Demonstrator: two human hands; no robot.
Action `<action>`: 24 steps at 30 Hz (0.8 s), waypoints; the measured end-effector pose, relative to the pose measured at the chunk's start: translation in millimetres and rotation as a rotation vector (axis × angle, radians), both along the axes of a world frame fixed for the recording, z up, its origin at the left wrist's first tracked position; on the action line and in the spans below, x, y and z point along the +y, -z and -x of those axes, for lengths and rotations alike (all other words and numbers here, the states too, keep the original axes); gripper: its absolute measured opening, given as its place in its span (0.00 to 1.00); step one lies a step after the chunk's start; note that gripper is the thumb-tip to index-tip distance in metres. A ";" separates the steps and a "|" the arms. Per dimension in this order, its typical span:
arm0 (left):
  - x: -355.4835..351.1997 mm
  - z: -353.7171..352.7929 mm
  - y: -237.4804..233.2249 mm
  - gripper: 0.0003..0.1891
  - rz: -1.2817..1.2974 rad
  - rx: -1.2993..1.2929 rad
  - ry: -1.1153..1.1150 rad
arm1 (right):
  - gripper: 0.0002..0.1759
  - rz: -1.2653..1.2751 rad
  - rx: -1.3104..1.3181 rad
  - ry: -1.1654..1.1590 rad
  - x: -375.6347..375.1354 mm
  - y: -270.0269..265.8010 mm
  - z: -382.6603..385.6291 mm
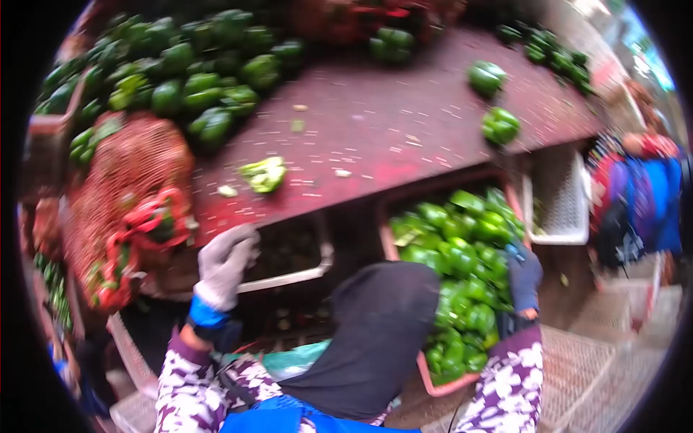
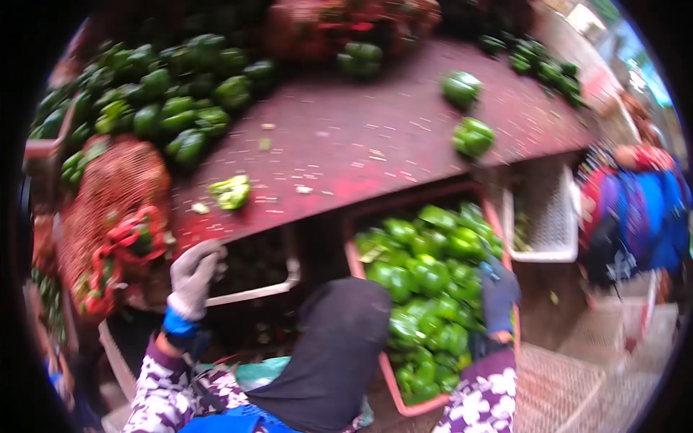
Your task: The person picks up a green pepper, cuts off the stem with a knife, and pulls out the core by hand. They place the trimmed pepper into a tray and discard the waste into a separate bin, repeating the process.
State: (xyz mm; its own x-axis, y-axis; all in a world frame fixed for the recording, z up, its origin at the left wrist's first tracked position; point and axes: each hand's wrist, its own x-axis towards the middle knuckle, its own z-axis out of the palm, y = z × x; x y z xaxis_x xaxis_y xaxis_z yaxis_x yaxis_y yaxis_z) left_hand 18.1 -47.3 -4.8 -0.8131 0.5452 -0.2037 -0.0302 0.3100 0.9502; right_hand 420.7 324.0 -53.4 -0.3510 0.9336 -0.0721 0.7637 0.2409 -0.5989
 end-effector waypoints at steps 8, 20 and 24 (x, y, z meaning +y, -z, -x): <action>47.5 50.1 -8.7 0.23 0.086 0.952 0.111 | 0.16 -0.553 -0.037 0.047 11.5 21.8 -6.3; 98.5 80.2 21.7 0.17 0.098 0.551 0.317 | 0.12 0.436 0.925 0.036 -96.8 -85.6 125.1; 136.9 9.7 -34.7 0.16 -0.218 0.318 0.504 | 0.22 0.291 1.064 -0.139 -128.2 -74.3 168.5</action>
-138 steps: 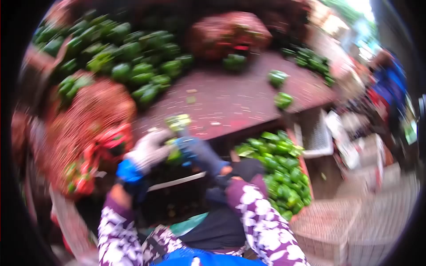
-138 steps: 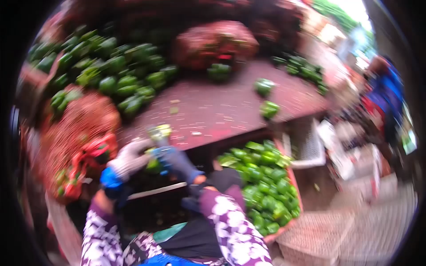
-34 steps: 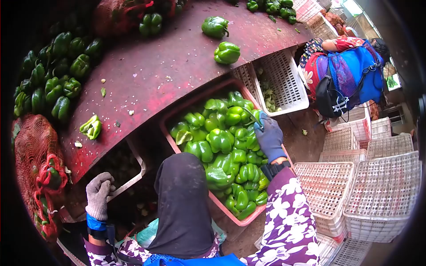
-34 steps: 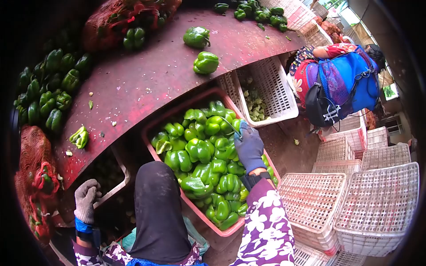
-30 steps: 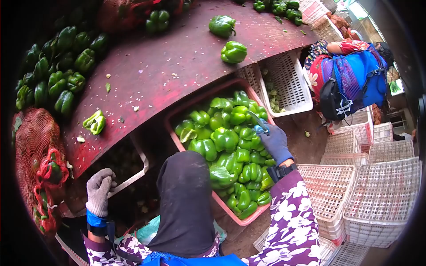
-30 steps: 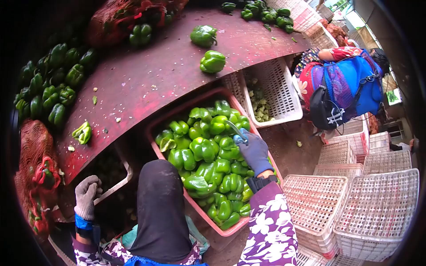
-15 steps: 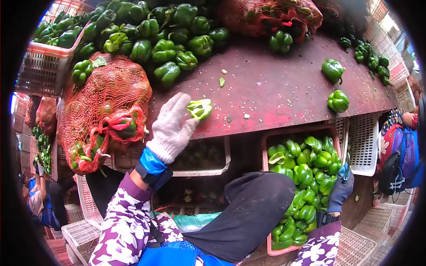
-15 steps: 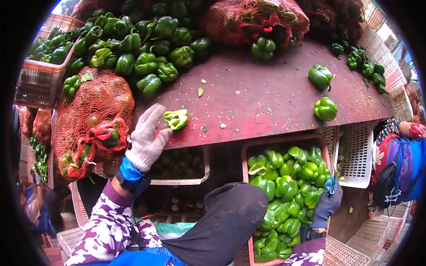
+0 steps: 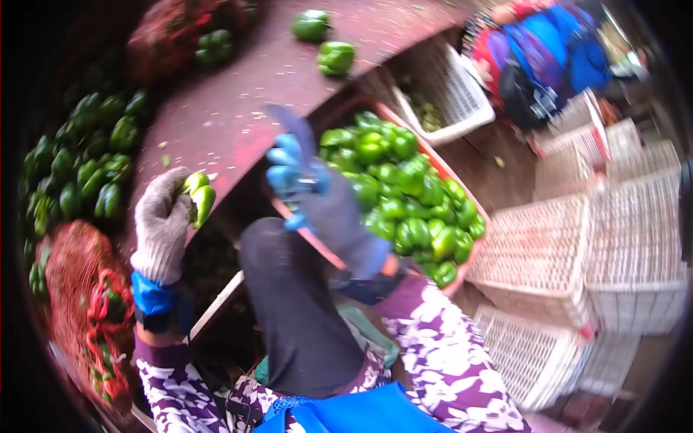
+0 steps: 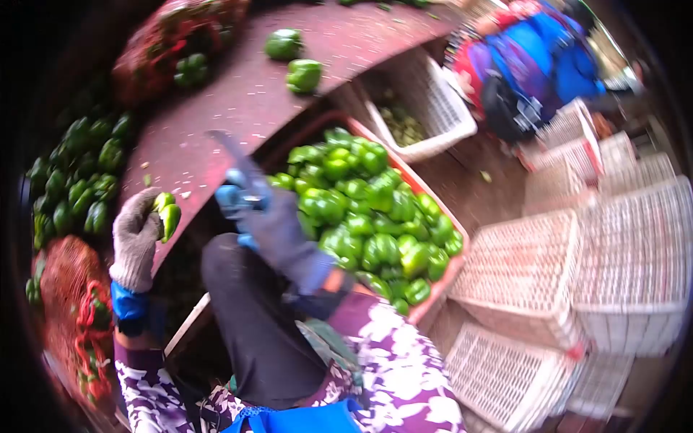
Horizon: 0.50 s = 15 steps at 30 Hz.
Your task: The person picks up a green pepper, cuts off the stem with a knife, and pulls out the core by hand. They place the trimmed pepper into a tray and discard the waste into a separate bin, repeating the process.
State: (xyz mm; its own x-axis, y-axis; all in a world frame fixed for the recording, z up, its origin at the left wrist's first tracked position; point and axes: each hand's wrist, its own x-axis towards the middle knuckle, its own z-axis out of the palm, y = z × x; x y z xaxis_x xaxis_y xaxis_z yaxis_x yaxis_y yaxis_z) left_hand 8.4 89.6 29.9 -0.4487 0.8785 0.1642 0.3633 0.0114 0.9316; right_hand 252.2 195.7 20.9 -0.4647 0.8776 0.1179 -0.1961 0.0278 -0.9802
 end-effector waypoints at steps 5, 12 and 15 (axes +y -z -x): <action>27.6 -95.9 -72.9 0.22 -0.107 0.543 0.376 | 0.18 0.459 0.213 0.010 -31.9 -18.5 6.8; -13.4 -103.8 -96.7 0.23 0.111 0.153 0.349 | 0.16 0.349 0.002 0.483 -36.0 31.2 -160.9; -43.9 -63.9 -68.1 0.16 0.187 -0.056 0.129 | 0.22 -0.001 -0.173 0.778 -28.9 17.2 -224.9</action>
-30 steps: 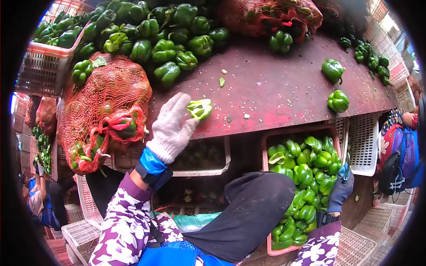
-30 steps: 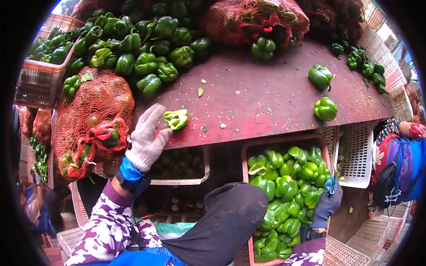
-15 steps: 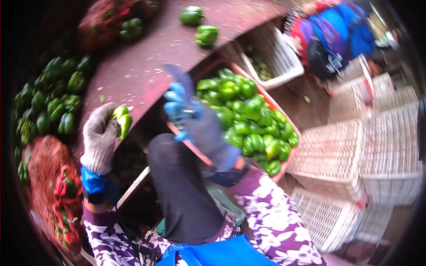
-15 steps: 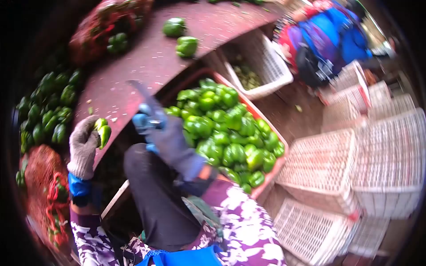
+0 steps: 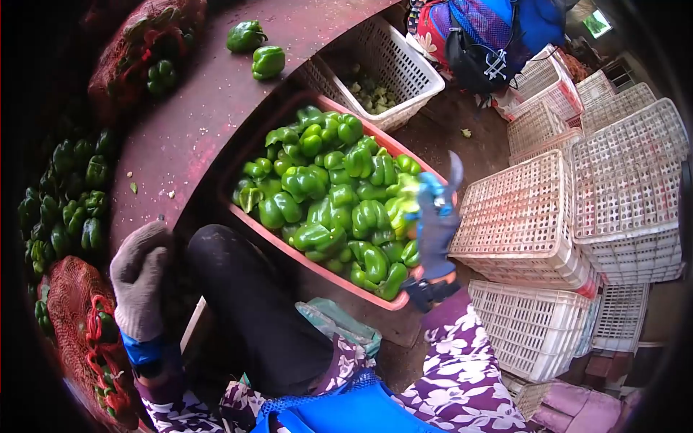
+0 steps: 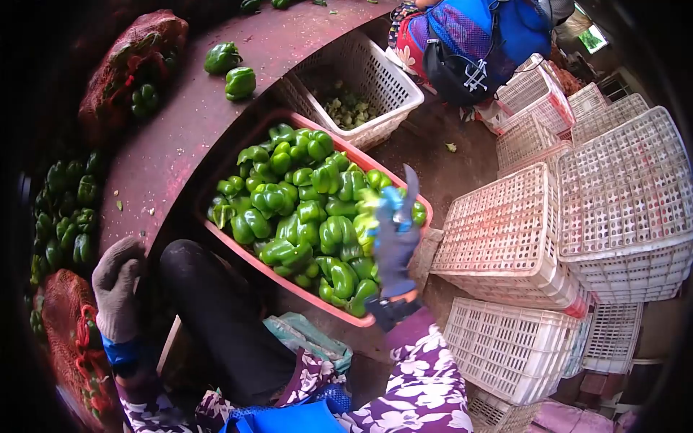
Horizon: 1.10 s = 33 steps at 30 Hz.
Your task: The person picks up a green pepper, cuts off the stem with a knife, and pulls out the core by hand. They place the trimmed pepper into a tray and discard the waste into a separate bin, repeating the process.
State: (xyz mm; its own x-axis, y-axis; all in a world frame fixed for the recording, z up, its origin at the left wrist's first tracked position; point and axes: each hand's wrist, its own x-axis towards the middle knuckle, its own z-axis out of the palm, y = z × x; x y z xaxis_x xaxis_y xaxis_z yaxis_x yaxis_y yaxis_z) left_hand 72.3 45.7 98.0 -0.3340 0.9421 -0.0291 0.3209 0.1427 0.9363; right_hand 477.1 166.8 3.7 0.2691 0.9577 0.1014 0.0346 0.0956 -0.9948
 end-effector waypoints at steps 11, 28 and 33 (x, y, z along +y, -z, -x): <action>-53.1 51.7 43.8 0.11 0.138 0.014 -0.170 | 0.25 0.028 -0.726 -0.211 -2.8 118.5 -95.4; 58.4 136.2 50.4 0.25 0.070 1.137 -0.333 | 0.30 0.458 0.568 -0.253 -35.1 20.4 181.6; 13.7 214.6 82.1 0.37 0.557 1.207 -0.619 | 0.28 0.509 0.694 -0.448 -37.5 30.0 186.7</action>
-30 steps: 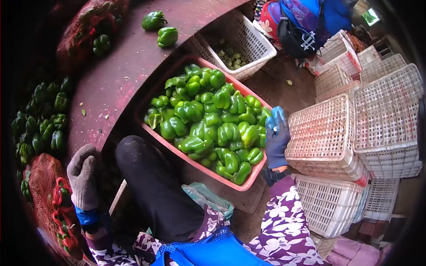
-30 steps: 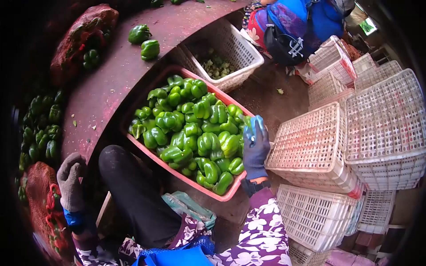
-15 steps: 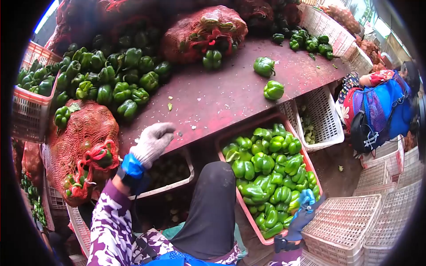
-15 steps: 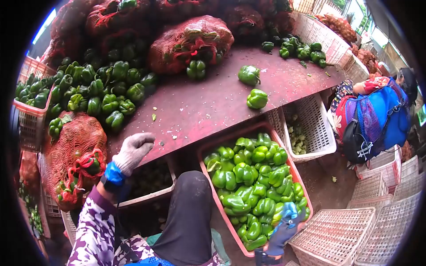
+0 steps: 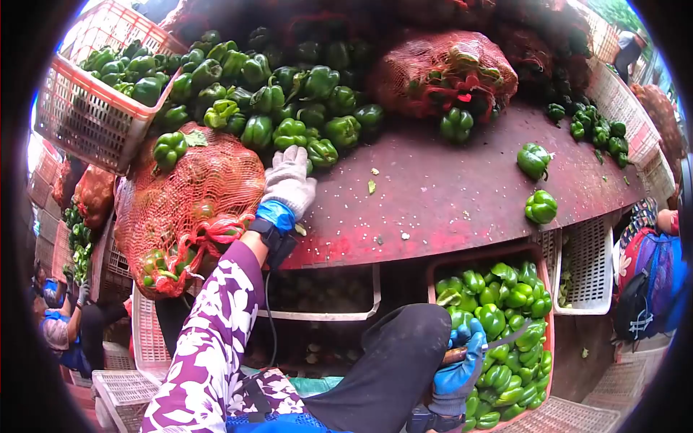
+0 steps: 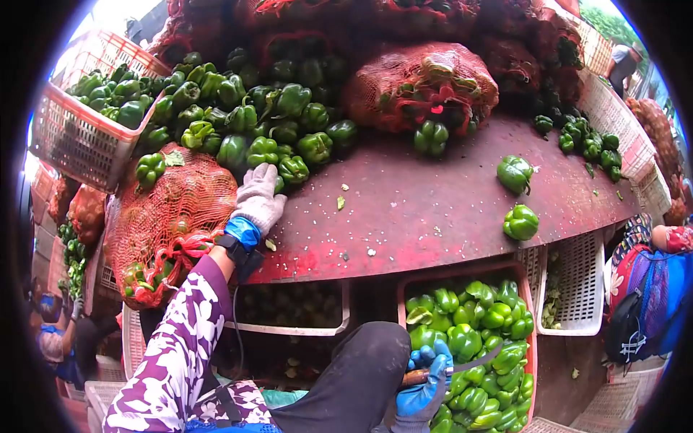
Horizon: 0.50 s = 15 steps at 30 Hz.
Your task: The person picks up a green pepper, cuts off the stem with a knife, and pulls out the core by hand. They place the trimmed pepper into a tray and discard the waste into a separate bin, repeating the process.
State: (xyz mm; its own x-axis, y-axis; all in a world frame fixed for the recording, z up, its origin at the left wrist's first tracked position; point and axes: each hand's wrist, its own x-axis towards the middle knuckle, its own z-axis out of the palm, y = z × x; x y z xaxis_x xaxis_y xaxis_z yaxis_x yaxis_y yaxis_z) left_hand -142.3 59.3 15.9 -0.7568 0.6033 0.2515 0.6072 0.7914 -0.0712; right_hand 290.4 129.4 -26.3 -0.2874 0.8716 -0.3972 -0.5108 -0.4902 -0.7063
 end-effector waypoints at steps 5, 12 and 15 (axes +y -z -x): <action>1.7 5.3 11.8 0.39 0.104 0.050 0.020 | 0.25 -0.080 -0.130 -0.011 3.8 -9.9 -4.6; -2.3 0.0 -4.7 0.41 -0.154 -0.125 -0.009 | 0.22 -0.373 -0.344 0.044 37.6 -71.8 -7.1; -20.2 -30.5 -15.2 0.46 -0.478 -0.407 0.157 | 0.23 -0.419 -0.252 -0.128 43.9 -110.0 7.4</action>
State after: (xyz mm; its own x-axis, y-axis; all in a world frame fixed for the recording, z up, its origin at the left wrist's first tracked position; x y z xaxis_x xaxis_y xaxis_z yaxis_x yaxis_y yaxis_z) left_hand -111.7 39.1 31.1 -0.7602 0.6073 0.2310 0.6223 0.5783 0.5276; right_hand 282.9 173.3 83.7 -0.3423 0.9352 -0.0911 -0.2536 -0.1853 -0.9494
